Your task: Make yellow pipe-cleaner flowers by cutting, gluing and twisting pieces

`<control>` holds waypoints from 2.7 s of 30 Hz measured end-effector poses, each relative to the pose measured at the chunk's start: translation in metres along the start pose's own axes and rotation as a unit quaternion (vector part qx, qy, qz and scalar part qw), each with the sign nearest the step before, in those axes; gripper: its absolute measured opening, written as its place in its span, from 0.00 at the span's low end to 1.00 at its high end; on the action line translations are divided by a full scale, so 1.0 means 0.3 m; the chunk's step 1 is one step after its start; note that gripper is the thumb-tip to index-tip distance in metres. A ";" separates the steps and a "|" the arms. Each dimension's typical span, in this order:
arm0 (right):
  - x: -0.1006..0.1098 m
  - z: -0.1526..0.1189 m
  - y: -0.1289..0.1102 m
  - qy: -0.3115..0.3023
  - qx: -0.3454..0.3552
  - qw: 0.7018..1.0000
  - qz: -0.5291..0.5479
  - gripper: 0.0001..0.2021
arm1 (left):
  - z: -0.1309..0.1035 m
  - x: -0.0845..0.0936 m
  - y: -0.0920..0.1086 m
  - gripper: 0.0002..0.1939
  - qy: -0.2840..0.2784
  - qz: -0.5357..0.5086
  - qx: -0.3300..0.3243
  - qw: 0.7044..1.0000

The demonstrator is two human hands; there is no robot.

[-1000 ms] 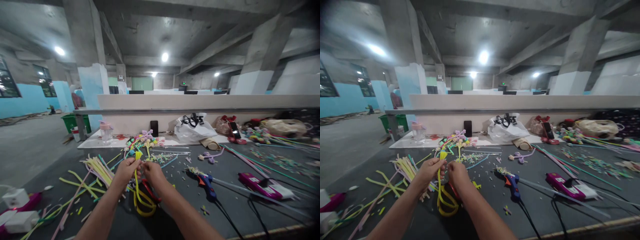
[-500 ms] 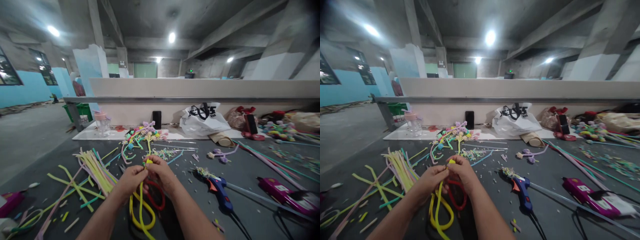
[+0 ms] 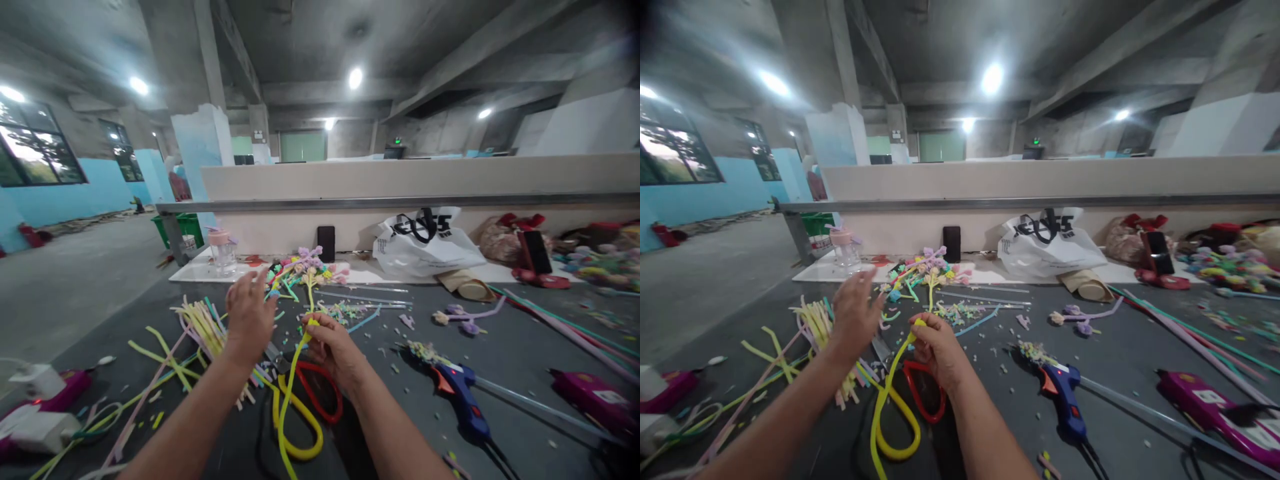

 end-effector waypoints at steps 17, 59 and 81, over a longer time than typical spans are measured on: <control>0.052 0.011 -0.007 0.010 0.022 0.999 -0.041 0.08 | -0.154 -0.175 -0.020 0.18 -0.386 -0.374 0.250 0.806; 0.037 -0.011 -0.018 -0.017 0.026 0.985 -0.168 0.07 | -0.144 -0.143 -0.039 0.14 -0.534 -0.368 0.357 0.673; 0.049 -0.011 -0.007 -0.026 0.036 0.982 -0.185 0.05 | -0.140 -0.142 -0.038 0.17 -0.539 -0.347 0.321 0.697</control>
Point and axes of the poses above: each hand's wrist, its own z-axis towards the middle knuckle, its own x-axis out of the back of the hand, y = z × x, the point moved 1 cm from there along z, towards the middle knuckle, and after that the axes turned 11 degrees about x, right-handed, at the moved point
